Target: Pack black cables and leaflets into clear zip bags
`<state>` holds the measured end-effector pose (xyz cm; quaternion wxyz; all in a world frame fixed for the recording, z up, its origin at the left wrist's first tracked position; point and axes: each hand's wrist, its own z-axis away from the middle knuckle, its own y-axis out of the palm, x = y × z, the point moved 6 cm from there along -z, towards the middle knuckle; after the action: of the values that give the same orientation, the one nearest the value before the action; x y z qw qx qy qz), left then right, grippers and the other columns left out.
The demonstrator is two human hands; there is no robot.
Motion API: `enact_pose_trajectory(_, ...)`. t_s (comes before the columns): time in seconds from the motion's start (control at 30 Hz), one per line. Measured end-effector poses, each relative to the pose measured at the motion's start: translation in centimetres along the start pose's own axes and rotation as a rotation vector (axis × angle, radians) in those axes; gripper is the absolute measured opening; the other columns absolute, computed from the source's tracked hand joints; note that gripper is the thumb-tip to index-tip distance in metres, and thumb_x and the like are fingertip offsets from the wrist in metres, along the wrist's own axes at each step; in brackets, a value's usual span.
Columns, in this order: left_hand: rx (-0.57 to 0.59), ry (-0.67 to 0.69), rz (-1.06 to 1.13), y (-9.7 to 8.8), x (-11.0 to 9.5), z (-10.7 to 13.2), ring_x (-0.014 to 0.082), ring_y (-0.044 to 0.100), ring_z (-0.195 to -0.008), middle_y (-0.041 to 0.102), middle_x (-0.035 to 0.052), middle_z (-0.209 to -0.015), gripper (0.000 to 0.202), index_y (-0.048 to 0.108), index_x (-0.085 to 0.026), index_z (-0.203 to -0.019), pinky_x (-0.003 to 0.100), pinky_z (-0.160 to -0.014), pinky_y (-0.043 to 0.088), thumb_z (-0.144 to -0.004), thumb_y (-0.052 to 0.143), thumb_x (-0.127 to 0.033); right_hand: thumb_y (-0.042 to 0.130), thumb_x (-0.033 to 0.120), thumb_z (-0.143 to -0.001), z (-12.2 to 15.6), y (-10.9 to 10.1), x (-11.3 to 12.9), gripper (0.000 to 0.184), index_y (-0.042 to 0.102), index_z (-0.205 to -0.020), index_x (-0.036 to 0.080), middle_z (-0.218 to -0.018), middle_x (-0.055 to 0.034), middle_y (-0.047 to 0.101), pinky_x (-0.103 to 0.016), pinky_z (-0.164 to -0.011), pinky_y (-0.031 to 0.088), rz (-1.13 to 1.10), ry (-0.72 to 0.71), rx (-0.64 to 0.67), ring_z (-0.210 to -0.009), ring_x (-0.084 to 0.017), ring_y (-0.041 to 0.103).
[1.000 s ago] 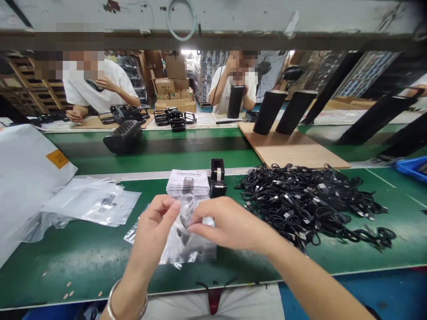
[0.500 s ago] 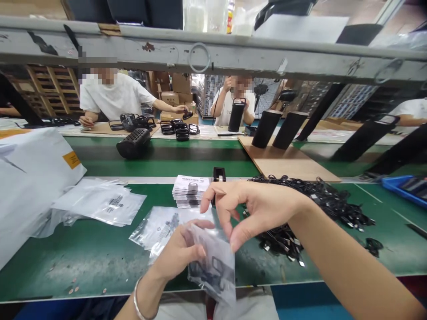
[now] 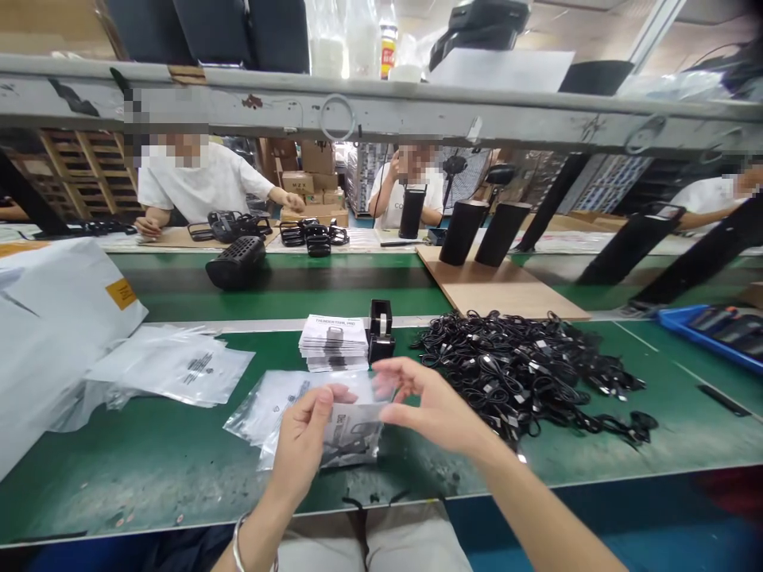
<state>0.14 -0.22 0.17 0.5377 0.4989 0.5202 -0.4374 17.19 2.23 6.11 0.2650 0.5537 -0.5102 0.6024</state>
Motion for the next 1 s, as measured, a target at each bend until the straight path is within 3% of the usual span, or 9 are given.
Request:
enact_pose_trajectory(0.07,-0.053,0.030,-0.025,-0.5,0.0,-0.5,0.0173,0.060,-0.075,0.067,0.0040,-0.077,0.028,0.065,-0.017,-0.080,0.024,-0.064,0.047,-0.076,0.057,-0.044,0.062,0.030,-0.073,-0.2,0.8,-1.9,0.015,0.063,-0.078,0.015,-0.075,-0.0029,0.064,-0.027,-0.064,0.045,-0.077,0.063,-0.066,-0.069,-0.015,0.057)
enact_pose_trajectory(0.13,-0.113,0.047,-0.018,-1.2,-0.2,-1.1,0.0157,0.059,-0.072,0.066,0.0023,-0.073,0.026,0.065,-0.017,-0.079,0.024,-0.066,0.048,-0.073,0.061,-0.042,0.056,0.033,-0.078,-0.4,0.9,-2.7,0.023,0.062,-0.066,0.015,-0.066,-0.0021,0.064,-0.026,-0.063,0.044,-0.126,0.068,-0.122,-0.065,-0.014,0.057)
enact_pose_trajectory(0.4,-0.002,0.020,-0.157,-1.8,-0.3,-3.5,0.0177,0.061,-0.075,0.068,0.0022,-0.075,0.018,0.067,-0.020,-0.078,0.026,-0.069,0.048,-0.068,0.067,-0.036,0.061,0.022,-0.074,-1.7,0.7,-3.7,0.008,0.067,-0.076,0.017,-0.075,-0.0017,0.065,-0.027,-0.068,0.044,-0.023,0.046,-0.099,-0.071,-0.015,0.057)
enact_pose_trajectory(0.57,0.027,0.036,-0.353,-3.2,-0.8,-4.8,0.0188,0.061,-0.073,0.069,0.0029,-0.075,0.012,0.069,-0.021,-0.069,0.026,-0.067,0.048,-0.068,0.067,-0.033,0.054,0.012,-0.077,-2.8,0.6,-3.8,0.018,0.070,-0.081,0.020,-0.077,-0.0018,0.066,-0.028,-0.070,0.046,-0.001,-0.098,-0.083,-0.074,-0.015,0.060)
enact_pose_trajectory(0.67,0.050,-0.052,-0.198,-3.7,-0.6,-5.3,0.0217,0.062,-0.084,0.069,0.0051,-0.083,0.021,0.067,-0.021,-0.081,0.029,-0.074,0.047,-0.070,0.064,-0.038,0.049,0.004,-0.075,-3.3,0.3,-3.9,0.029,0.070,-0.081,0.023,-0.080,-0.0012,0.067,-0.027,-0.071,0.047,0.016,-0.185,-0.070,-0.077,-0.014,0.061)
enact_pose_trajectory(0.77,0.080,-0.126,0.047,-2.9,-0.5,-5.5,0.0251,0.060,-0.093,0.067,0.0087,-0.095,0.043,0.059,-0.021,-0.103,0.035,-0.080,0.046,-0.075,0.051,-0.053,0.045,-0.001,-0.073,-3.6,0.2,-4.2,0.035,0.070,-0.078,0.023,-0.082,-0.0011,0.065,-0.026,-0.069,0.047,0.092,-0.251,-0.066,-0.076,-0.013,0.060)
enact_pose_trajectory(0.83,0.114,-0.150,-0.027,-1.8,-0.3,-5.6,0.0240,0.060,-0.090,0.066,0.0078,-0.095,0.049,0.057,-0.021,-0.106,0.032,-0.076,0.047,-0.071,0.054,-0.055,0.044,-0.002,-0.072,-3.6,0.3,-4.3,0.037,0.070,-0.076,0.023,-0.083,-0.0011,0.065,-0.026,-0.069,0.047,0.134,-0.293,-0.050,-0.077,-0.013,0.060)
enact_pose_trajectory(0.93,0.148,-0.206,-0.296,-0.2,0.6,-5.4,0.0161,0.058,-0.066,0.064,0.0013,-0.072,0.031,0.065,-0.020,-0.084,0.022,-0.058,0.044,-0.066,0.066,-0.045,0.044,0.002,-0.075,-3.6,0.2,-4.6,0.033,0.068,-0.082,0.024,-0.087,-0.0016,0.064,-0.028,-0.074,0.047,0.147,-0.312,-0.054,-0.083,-0.015,0.060)
enact_pose_trajectory(1.0,0.105,-0.199,-0.359,0.3,0.9,-5.2,0.0129,0.052,-0.055,0.060,-0.0015,-0.061,0.023,0.065,-0.019,-0.069,0.021,-0.053,0.040,-0.068,0.064,-0.042,0.045,0.011,-0.080,-3.9,-1.0,-5.6,0.027,0.062,-0.098,0.024,-0.099,-0.0038,0.061,-0.030,-0.075,0.047,0.111,-0.203,-0.203,-0.082,-0.015,0.060)
